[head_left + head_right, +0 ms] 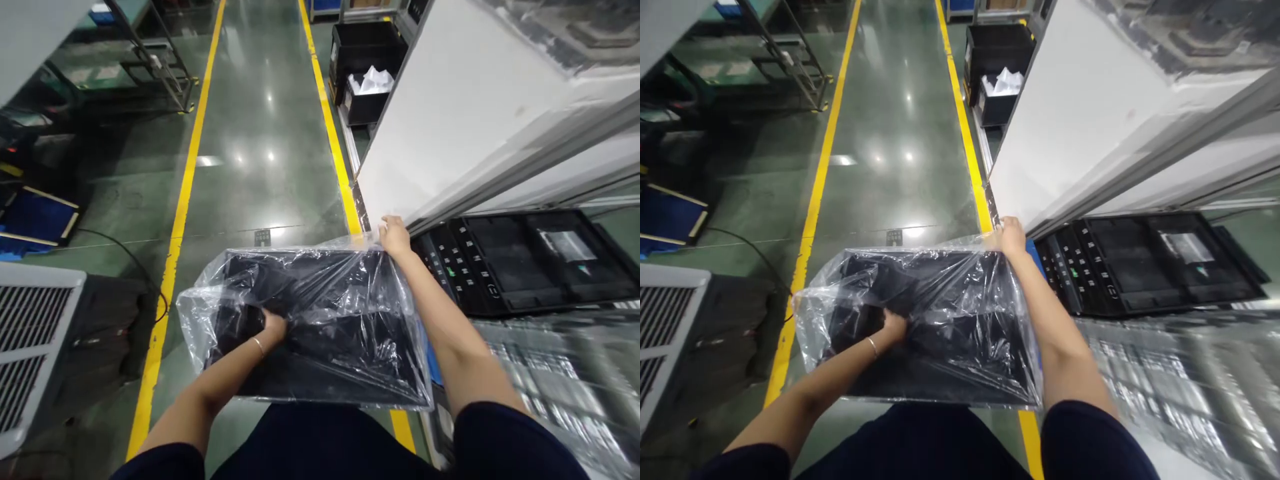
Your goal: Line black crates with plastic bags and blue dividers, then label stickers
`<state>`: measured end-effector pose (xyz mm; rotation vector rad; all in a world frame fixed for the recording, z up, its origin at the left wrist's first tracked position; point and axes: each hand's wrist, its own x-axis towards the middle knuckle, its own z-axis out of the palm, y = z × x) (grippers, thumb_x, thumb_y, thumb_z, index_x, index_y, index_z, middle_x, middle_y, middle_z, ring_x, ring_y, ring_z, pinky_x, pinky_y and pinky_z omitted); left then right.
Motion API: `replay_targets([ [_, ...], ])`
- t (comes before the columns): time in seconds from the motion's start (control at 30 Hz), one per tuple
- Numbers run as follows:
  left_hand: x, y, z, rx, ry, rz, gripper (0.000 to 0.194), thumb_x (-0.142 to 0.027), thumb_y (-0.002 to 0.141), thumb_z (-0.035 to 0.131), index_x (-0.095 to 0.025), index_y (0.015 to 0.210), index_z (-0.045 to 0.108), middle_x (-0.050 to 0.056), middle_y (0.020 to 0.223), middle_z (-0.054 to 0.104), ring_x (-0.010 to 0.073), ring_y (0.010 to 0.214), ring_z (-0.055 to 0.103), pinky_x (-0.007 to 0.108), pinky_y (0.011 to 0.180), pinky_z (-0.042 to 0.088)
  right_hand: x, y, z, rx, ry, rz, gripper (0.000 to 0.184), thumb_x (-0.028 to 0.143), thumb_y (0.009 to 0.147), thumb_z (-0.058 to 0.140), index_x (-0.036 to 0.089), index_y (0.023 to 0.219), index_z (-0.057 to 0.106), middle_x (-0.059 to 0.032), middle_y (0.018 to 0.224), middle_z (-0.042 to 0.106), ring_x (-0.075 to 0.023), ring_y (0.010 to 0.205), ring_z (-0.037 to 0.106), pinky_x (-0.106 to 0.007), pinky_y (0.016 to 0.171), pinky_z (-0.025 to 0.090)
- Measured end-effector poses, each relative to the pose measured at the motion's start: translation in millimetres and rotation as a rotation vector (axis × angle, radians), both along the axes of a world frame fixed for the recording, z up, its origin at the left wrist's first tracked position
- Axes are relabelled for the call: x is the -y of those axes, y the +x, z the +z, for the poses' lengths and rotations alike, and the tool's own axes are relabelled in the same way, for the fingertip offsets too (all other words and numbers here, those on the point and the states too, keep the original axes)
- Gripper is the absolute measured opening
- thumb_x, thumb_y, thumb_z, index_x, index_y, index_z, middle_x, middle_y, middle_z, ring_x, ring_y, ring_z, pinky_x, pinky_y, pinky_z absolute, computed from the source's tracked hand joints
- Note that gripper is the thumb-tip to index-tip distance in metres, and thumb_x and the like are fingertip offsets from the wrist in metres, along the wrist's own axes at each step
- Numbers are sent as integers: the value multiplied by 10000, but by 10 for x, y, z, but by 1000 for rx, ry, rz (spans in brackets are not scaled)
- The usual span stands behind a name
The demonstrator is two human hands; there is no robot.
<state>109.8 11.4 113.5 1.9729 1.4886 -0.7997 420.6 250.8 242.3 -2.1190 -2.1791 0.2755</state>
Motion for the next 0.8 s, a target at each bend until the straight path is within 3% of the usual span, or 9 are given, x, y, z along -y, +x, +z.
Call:
replay_targets([
  [0.07, -78, 434, 130, 163, 66, -70, 351, -238, 884, 421, -148, 1147, 636, 198, 1129, 648, 322, 1140, 553, 584, 1027, 292, 496, -38, 168, -48, 192, 79, 340, 284, 932, 348, 108, 1110, 578, -161, 1114, 599, -244, 1050, 527, -321, 874, 398],
  [0.1, -115, 644, 204, 261, 103, -119, 359, -231, 902, 390, -165, 1181, 607, 169, 1196, 620, 275, 1189, 519, 513, 1061, 290, 790, -61, 238, -51, 163, 124, 337, 299, 940, 329, 137, 1045, 604, -134, 1035, 629, -233, 988, 556, -310, 834, 411],
  [0.2, -259, 1182, 379, 608, 290, -383, 399, -244, 924, 366, -177, 1290, 510, 120, 1378, 498, 219, 1330, 368, 432, 1127, 225, 1680, -160, 257, 101, -308, 219, 353, 276, 940, 317, 153, 990, 644, -109, 906, 676, -221, 808, 623, -306, 729, 440],
  [0.3, -502, 1562, 384, 769, 483, -598, 431, -186, 917, 341, -139, 1323, 479, 124, 1452, 418, 254, 1376, 300, 507, 1132, 191, 2325, -242, -15, 307, -565, 149, 456, 155, 876, 400, 52, 1308, 504, -211, 1217, 592, -285, 1110, 572, -354, 907, 419],
  [0.4, -810, 1765, 233, 669, 475, -569, 498, -185, 895, 373, -173, 1392, 409, 88, 1502, 353, 281, 1422, 202, 591, 1133, 94, 2655, -243, -308, 352, -787, 160, 633, 197, 858, 474, -16, 1433, 314, -277, 1389, 419, -330, 1336, 369, -443, 1119, 197],
  [0.47, -994, 1787, 95, 528, 386, -478, 553, -187, 856, 434, -204, 1407, 399, 59, 1512, 340, 270, 1443, 134, 580, 1147, 1, 2768, -206, -390, 291, -971, 198, 603, 304, 897, 442, -37, 1390, 386, -280, 1273, 535, -325, 1280, 450, -458, 1140, 143],
  [0.53, -1124, 1727, -36, 386, 307, -378, 570, -165, 808, 478, -219, 1375, 458, 60, 1497, 366, 274, 1448, 113, 558, 1153, -45, 2838, -151, -372, 212, -1053, 216, 581, 394, 912, 411, -11, 1319, 499, -249, 1155, 624, -309, 1180, 550, -447, 1121, 218],
  [0.67, -1135, 1516, -162, 253, 274, -250, 577, -158, 774, 495, -139, 1351, 493, 184, 1459, 391, 404, 1412, 166, 703, 1073, -15, 2876, -4, -193, 49, -942, 183, 576, 413, 891, 436, 114, 1383, 455, -183, 1240, 599, -287, 1169, 562, -402, 994, 409],
  [0.8, -737, 1368, -90, 302, 285, -268, 602, -193, 835, 422, -115, 1429, 359, 182, 1514, 288, 351, 1425, 158, 655, 1108, -6, 2651, 159, -85, -173, -375, 56, 519, 326, 901, 390, 146, 1385, 445, -147, 1388, 475, -259, 1283, 443, -399, 1056, 369],
])
